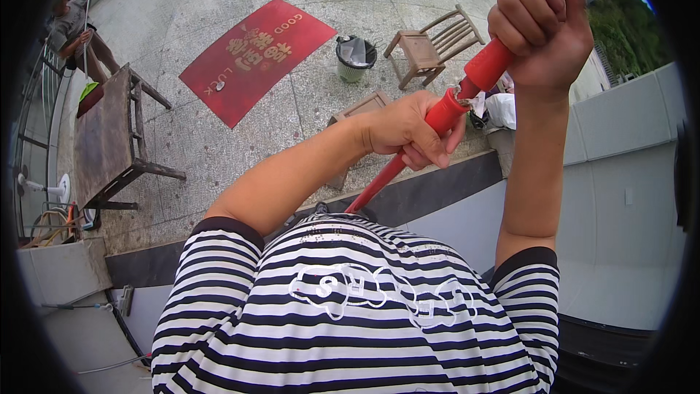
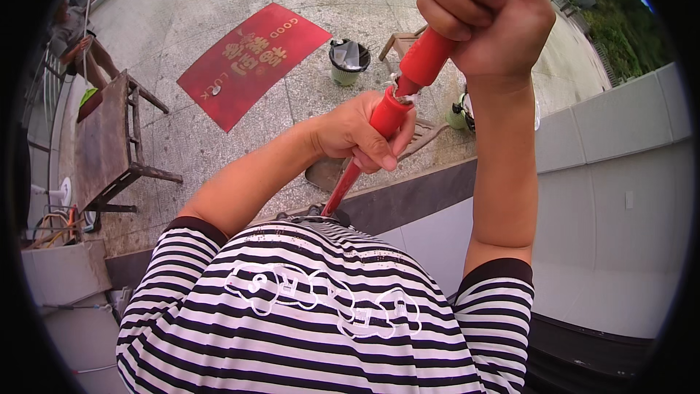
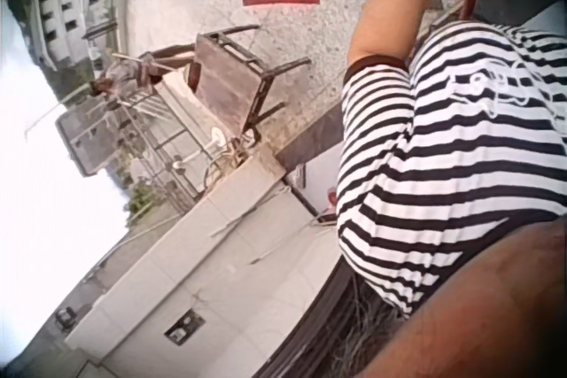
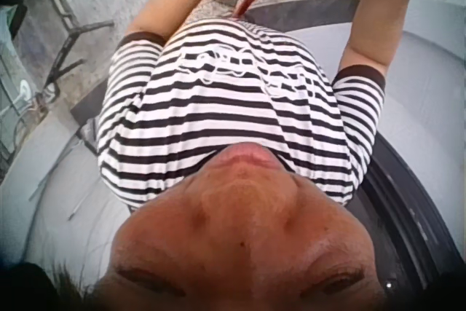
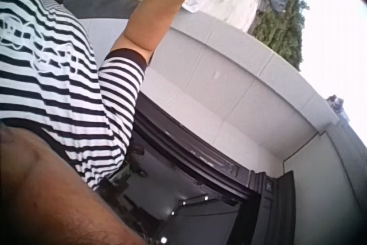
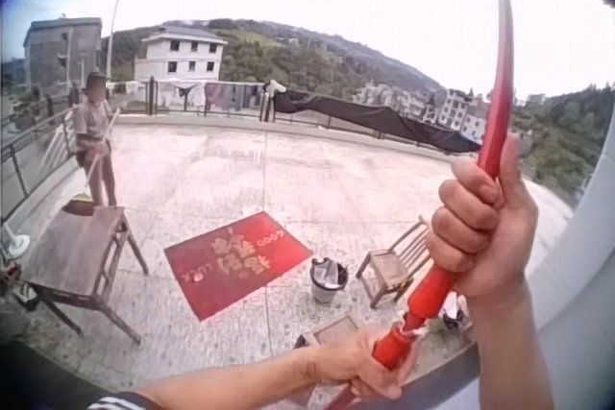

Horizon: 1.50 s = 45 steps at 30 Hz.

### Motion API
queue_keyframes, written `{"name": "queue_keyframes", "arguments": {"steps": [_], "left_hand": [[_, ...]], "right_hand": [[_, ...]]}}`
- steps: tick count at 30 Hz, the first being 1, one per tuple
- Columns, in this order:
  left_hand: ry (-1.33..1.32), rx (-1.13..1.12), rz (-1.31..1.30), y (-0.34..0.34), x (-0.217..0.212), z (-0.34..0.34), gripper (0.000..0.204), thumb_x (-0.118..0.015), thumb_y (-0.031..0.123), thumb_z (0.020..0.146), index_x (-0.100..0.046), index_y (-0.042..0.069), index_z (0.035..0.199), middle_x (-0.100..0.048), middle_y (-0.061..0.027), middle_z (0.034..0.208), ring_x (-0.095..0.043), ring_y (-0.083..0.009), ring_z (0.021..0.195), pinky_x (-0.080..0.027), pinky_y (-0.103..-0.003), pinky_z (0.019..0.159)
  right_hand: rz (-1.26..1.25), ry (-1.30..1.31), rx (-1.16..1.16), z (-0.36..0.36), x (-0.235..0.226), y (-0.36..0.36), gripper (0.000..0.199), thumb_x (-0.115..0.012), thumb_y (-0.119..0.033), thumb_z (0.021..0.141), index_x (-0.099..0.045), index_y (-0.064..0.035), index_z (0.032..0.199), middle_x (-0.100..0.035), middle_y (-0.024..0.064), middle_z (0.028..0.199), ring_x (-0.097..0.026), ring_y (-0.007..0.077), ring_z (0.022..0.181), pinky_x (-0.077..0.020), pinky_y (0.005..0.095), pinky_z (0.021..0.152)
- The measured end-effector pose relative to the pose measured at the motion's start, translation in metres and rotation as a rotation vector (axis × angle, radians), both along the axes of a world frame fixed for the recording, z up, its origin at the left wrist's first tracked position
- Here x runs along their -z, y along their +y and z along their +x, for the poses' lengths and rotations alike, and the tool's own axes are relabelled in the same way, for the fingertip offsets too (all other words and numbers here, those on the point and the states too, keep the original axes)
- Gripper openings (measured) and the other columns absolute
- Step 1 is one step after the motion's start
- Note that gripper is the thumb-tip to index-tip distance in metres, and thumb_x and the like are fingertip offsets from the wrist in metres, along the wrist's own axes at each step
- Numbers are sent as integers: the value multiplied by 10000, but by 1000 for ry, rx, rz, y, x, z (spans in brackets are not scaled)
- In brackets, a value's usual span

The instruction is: The person carries a metal basin with a black bag, places it on a cluttered surface, then picks up a red broom handle and walks to a rooftop terrace. They assemble the broom by connecting two red handle sections and attaching a red feather duster head, while another person sweeps nearby.

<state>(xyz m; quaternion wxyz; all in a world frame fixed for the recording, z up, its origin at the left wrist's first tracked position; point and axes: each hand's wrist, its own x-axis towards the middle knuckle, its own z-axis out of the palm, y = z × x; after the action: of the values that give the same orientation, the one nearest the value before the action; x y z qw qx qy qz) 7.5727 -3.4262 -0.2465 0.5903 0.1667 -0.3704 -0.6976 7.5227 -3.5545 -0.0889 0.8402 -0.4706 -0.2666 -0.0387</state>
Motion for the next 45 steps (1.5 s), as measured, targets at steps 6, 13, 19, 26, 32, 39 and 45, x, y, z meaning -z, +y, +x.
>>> {"name": "queue_keyframes", "arguments": {"steps": [6,13,19,26,32,39,45], "left_hand": [[-59,121,-18,-16,16,18,198,-716,-74,664,-549,-3,745,-505,-43,571,-370,-65,394,-251,-215,361],[-573,-1048,74,-16,31,17,106,-628,-35,716,-575,34,778,-526,7,620,-455,-63,472,-352,-225,436],[-739,-1217,-148,-27,25,9,133,-638,-15,713,-572,36,817,-533,5,633,-482,-62,525,-384,-230,485],[-164,-166,14,2,-3,35,189,-664,-106,674,-521,1,735,-475,-41,568,-382,-77,381,-254,-239,341],[54,284,-133,-3,8,18,221,-712,-84,646,-517,-25,730,-478,-60,539,-363,-76,357,-233,-233,319],[-330,-419,44,13,17,36,270,-637,-9,722,-590,-16,988,-548,-25,692,-491,-79,524,-391,-229,481],[-796,-1520,150,15,56,12,192,-597,51,792,-572,0,976,-631,-84,777,-600,-149,701,-487,-308,676]], "right_hand": [[-59,-72,-218,20,8,-6,526,-275,-560,976,-390,-104,740,-310,-23,532,-280,103,402,-261,269,371],[-69,227,841,15,2,49,490,-381,-511,970,-500,-45,873,-448,41,691,-460,176,624,-420,321,623],[-31,33,857,20,0,18,496,-431,-581,924,-394,-138,705,-288,-58,524,-266,77,385,-250,256,366],[-6,-58,484,17,-11,17,460,-397,-507,965,-348,-164,662,-254,-80,507,-213,57,367,-179,231,325],[-43,-61,-304,21,-17,-2,456,-401,-490,970,-373,-132,689,-278,-66,498,-203,46,357,-186,216,317],[-115,107,357,40,10,37,488,-332,-521,983,-429,-77,805,-351,-3,597,-303,91,462,-314,250,435],[57,292,766,73,45,71,517,-471,-579,914,-475,-78,785,-338,-42,575,-306,59,425,-256,221,378]]}}
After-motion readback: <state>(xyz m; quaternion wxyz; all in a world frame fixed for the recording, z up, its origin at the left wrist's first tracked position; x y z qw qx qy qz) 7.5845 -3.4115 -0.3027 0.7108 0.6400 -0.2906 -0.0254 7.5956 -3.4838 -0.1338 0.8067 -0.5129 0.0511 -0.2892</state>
